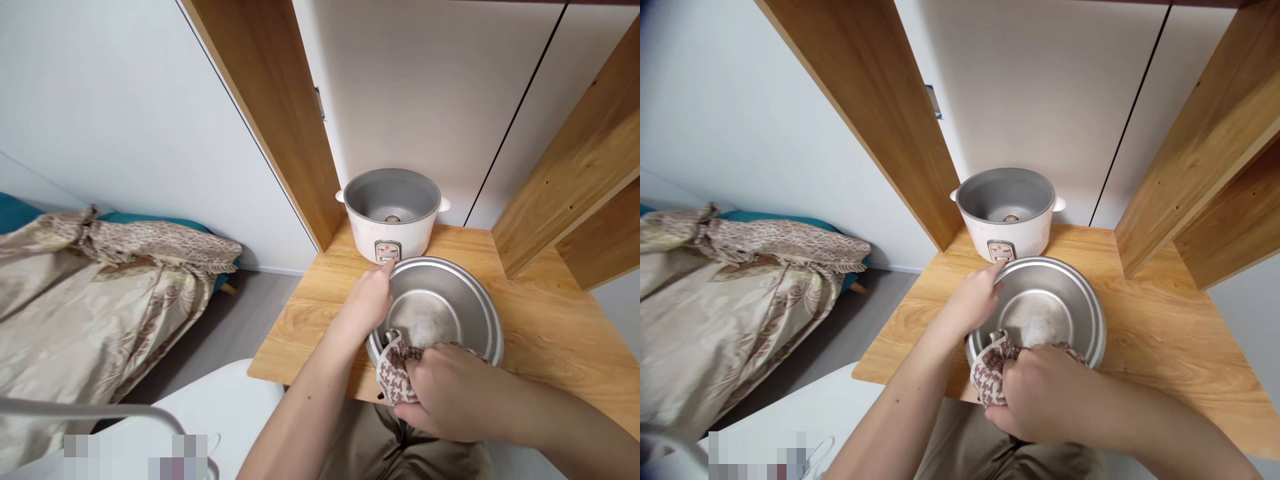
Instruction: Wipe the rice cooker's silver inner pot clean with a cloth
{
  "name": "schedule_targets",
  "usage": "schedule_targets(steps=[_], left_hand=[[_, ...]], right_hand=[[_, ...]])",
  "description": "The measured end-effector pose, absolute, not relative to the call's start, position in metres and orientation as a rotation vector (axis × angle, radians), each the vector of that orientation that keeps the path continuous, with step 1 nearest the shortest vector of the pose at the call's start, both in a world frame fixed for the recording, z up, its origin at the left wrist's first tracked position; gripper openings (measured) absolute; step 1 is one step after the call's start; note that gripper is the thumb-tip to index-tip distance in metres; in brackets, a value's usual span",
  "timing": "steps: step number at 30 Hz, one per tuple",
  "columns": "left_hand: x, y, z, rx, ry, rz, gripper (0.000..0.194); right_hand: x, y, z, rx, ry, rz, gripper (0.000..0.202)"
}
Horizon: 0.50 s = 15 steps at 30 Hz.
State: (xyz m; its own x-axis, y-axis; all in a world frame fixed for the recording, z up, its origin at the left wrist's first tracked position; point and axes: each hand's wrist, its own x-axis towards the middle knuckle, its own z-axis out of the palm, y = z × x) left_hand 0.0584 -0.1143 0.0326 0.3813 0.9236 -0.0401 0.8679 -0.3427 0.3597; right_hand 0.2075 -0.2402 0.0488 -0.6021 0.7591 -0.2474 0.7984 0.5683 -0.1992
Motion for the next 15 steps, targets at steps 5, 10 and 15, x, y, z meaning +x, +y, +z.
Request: schedule_targets(steps=[5,10,15], left_hand=[[0.059,-0.115,0.033,2.312,1.580,0.227,0.057],[0.059,-0.115,0.034,2.313,1.582,0.243,0.057],[0.059,-0.115,0.035,2.311,1.566,0.251,0.056]], right_hand=[[0.211,-0.233,0.052,1.286,2.739,-0.660,0.026],[0.209,-0.239,0.051,1.302,2.679,-0.424,0.042],[0.204,-0.249,0.045,1.210,2.732,-0.181,0.046]])
